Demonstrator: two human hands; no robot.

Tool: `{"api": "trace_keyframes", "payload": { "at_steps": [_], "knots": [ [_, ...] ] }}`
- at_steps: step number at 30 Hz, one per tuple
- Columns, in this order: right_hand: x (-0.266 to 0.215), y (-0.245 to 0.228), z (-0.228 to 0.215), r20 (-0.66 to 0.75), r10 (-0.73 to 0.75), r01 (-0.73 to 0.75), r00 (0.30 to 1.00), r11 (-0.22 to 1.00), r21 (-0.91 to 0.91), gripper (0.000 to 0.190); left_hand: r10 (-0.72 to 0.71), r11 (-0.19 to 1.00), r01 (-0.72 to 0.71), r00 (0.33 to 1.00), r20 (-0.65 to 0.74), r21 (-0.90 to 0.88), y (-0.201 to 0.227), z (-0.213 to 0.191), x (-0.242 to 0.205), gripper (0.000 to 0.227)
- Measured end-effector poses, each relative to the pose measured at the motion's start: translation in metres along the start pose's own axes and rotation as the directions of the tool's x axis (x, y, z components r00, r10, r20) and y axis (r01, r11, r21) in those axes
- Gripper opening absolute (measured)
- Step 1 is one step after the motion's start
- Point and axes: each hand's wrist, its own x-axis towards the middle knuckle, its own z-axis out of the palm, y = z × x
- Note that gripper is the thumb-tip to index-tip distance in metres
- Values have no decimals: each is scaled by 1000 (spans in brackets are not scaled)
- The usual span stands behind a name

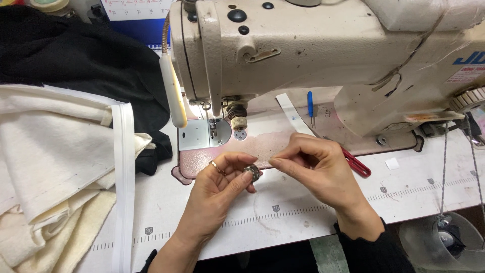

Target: The person removes a bobbin from the sewing machine, winds thread onto it, and inserts it into the machine. They then thread the needle, pull the thread through the tension discs, and use scissors to trim the thread ends.

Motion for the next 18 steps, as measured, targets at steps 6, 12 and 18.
{"api": "trace_keyframes", "payload": {
  "at_steps": [6,12,18],
  "knots": [
    [13,-19,11,127,-177,199,976,962,-186,18,-34,997,39,997,69,-69,-10,-4,-1,23],
    [18,-3,7,202,-73,127,977,956,-265,25,70,995,-68,997,16,-68,-3,1,-4,23],
    [14,-39,-8,144,-162,184,976,970,-157,17,24,993,-27,999,34,111,4,8,-3,33]
  ]
}}
